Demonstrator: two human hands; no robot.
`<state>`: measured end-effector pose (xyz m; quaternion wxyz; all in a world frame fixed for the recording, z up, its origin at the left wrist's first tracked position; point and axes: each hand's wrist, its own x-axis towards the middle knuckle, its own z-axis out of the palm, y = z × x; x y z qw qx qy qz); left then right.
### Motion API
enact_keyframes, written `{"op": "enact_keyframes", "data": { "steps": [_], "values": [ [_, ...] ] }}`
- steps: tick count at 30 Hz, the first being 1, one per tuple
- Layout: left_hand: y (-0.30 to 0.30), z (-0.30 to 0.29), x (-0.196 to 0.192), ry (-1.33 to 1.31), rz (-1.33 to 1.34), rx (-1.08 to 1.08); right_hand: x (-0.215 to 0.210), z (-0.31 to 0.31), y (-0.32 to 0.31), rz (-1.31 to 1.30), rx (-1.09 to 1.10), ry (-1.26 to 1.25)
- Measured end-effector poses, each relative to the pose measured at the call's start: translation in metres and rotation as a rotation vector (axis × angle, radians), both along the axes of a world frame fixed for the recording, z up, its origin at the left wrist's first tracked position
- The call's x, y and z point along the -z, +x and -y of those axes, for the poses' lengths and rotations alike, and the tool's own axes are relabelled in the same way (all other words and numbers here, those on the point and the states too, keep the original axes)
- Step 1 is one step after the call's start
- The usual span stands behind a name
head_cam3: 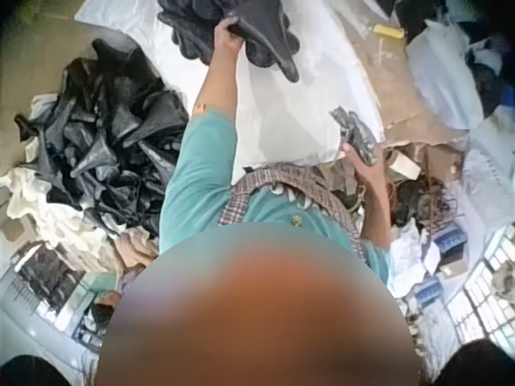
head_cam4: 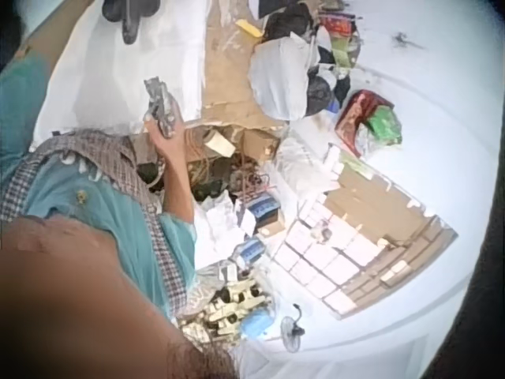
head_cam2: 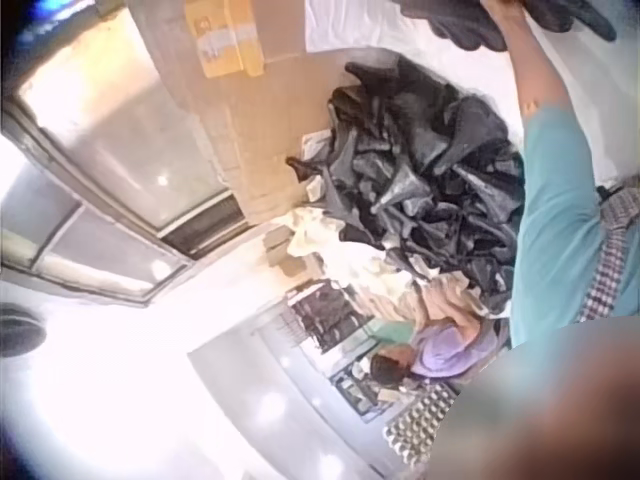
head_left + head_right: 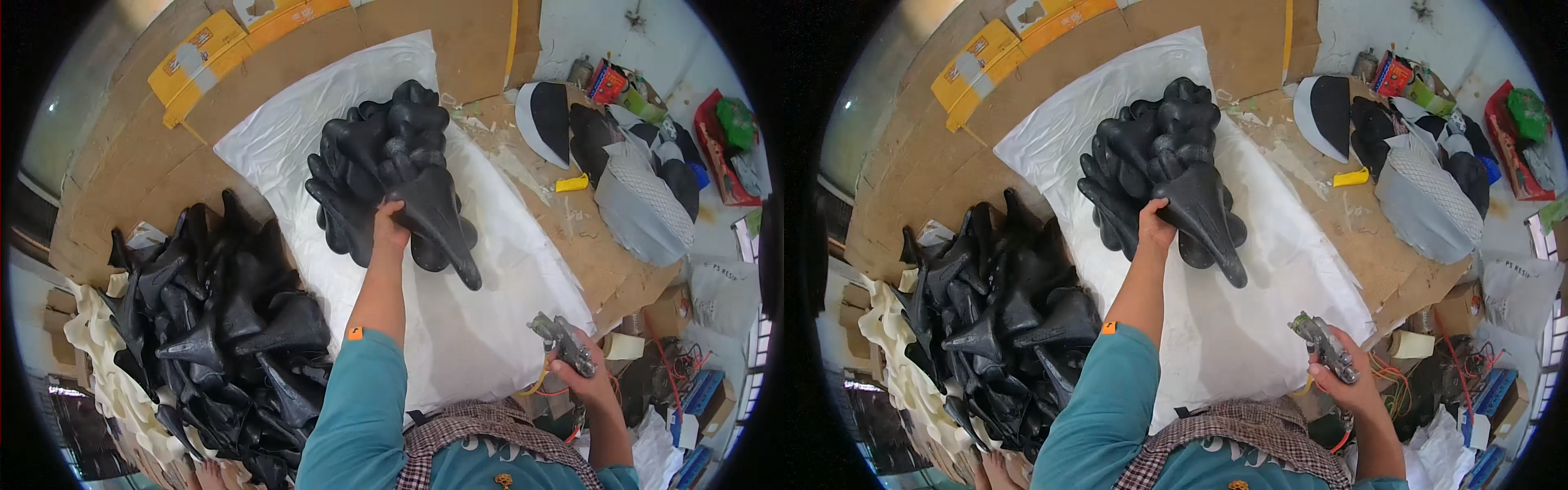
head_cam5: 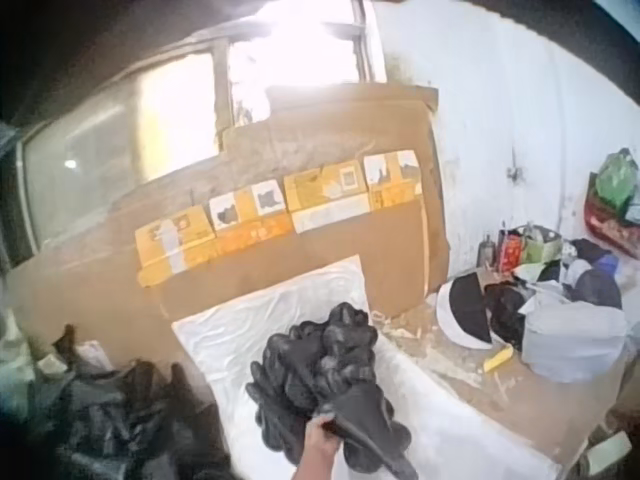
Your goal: Sort and organize bicycle seat components and foam inserts at a factory workbench.
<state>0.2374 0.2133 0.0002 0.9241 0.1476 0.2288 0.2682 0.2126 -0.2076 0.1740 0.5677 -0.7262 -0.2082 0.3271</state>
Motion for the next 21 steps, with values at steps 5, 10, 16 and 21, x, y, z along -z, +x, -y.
{"op": "enact_keyframes", "data": {
  "steps": [5,10,16,21],
  "values": [
    [-0.005,0.021,-0.004,0.132,-0.033,0.112,0.018,0.002,0.004,-0.099,0.002,-0.060],
    [-0.081,0.066,-0.032,0.263,-0.165,0.173,0.037,-0.021,0.002,-0.072,-0.204,-0.011],
    [-0.254,0.068,-0.068,0.243,-0.218,-0.217,0.004,-0.025,-0.009,-0.108,-0.243,0.018],
    [-0.430,0.073,-0.096,0.275,-0.335,-0.833,-0.008,-0.036,-0.019,-0.059,-0.386,0.001]
  ]
}}
